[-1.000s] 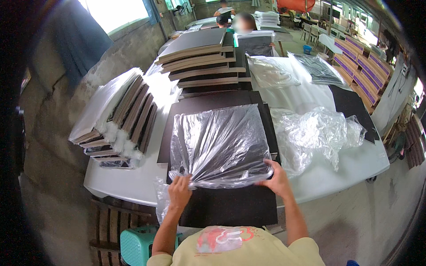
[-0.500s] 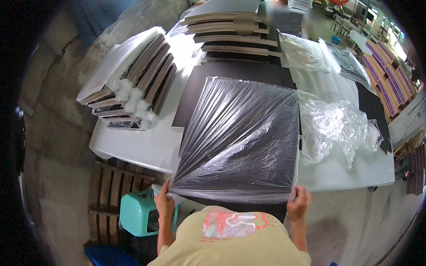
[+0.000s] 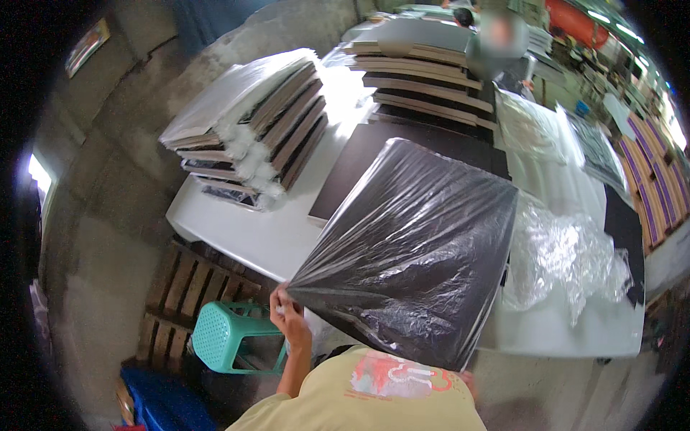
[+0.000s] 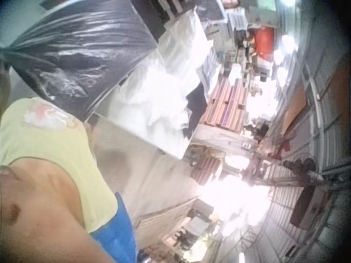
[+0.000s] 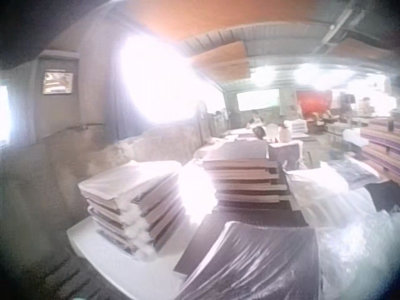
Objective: The person wraps rectangular panels with clear plastic film. They pick up a panel, place it on a table, cover it with a plastic sheet, and stack the wrapped panel. The process repeats with multiple panels.
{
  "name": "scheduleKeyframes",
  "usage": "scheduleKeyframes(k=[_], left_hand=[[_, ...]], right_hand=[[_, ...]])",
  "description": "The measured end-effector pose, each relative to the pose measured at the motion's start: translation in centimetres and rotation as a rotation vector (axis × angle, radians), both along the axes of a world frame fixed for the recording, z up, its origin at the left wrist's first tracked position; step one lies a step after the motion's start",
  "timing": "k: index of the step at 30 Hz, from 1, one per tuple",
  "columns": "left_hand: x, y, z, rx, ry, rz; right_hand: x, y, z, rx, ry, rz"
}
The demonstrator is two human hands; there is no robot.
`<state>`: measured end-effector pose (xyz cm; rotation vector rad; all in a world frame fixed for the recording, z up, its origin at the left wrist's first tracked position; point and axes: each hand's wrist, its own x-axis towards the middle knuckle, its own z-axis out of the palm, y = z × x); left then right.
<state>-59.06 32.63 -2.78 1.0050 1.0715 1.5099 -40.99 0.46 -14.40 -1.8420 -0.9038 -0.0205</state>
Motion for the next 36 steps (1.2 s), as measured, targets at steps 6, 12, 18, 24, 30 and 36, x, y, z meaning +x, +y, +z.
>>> scheduleKeyframes(k=[6,12,18,24,30,36], left_hand=[[5.0,4.4,9.3,0.983,0.581,0.048],[3.5,10.6,16.6,1.330,0.518,0.385],[-5.6,25.7,22.3,1.084,0.301,0.802],[-16.9,46.8,24.8,0.763,0.488,0.829],[-23.5,63.0,18.8,0.548,0.775,0.809],[-24.2,67.9,11.5,0.351,0.266,0.306]], right_hand=[[2.1,7.6,4.0,0.212,-0.089,0.225],[1.1,18.7,8.8,0.368,0.211,0.100],[0.8,39.0,18.6,0.639,0.020,0.433],[-3.7,60.4,28.6,0.528,-0.175,0.401],[-9.5,71.5,28.7,0.139,-0.214,0.426],[-12.8,71.5,29.0,0.070,-0.395,0.427]])
